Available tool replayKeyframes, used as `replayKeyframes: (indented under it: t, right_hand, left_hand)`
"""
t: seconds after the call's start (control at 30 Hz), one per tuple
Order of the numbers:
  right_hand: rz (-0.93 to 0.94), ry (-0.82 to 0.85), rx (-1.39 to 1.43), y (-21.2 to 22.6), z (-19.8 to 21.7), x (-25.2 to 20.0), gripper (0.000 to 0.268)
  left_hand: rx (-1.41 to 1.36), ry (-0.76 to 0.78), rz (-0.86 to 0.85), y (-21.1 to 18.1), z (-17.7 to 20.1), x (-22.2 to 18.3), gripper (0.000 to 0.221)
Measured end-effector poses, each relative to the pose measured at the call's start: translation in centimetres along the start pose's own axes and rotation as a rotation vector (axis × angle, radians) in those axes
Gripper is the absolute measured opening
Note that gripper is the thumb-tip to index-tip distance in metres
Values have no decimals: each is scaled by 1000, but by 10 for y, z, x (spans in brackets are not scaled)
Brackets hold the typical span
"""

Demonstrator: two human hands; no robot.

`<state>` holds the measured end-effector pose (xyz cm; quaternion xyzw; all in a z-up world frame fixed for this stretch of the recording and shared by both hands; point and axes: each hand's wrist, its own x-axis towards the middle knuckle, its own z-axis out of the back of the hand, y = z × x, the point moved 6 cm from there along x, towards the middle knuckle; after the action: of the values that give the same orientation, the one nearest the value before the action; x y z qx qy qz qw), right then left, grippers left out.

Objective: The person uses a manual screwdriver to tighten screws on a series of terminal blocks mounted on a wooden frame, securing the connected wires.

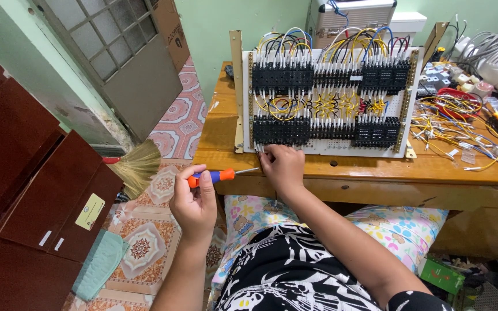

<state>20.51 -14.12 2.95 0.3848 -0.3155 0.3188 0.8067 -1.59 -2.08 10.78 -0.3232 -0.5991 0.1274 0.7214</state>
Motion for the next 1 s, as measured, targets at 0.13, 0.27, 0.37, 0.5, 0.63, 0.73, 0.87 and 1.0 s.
replayKeyframes:
  t: [0.13, 0.27, 0.37, 0.5, 0.63, 0.73, 0.87, 1.0]
  right_hand:
    - [-130, 67, 62, -4, 1, 0, 11]
    - [-193, 78, 91, -12, -2, -4, 3]
    - [-212, 75, 96, -13, -4, -7, 1]
    - [-219, 47, 81, -19, -9, -12, 3]
    - [-173, -43, 72, -19, -10, -13, 5]
    - [-158, -85, 84, -17, -11, -13, 7]
    - [-99, -123, 41, -13, -9, -13, 10]
    - [-96, -127, -2, -16, -16, -13, 12]
  left_hand:
    - [22, -11, 7, 6, 3, -2, 15]
    - [13, -19, 32, 10, 5, -2, 14]
    - [16, -15, 40, 10, 8, -2, 14]
    - [-2, -17, 51, 9, 9, 1, 14]
    - [-1, -18, 50, 15, 7, -2, 14]
    - [2, -19, 44, 12, 8, -2, 14]
    - [-18, -6, 49, 9, 6, -1, 15]
    - [-20, 0, 30, 7, 2, -3, 15]
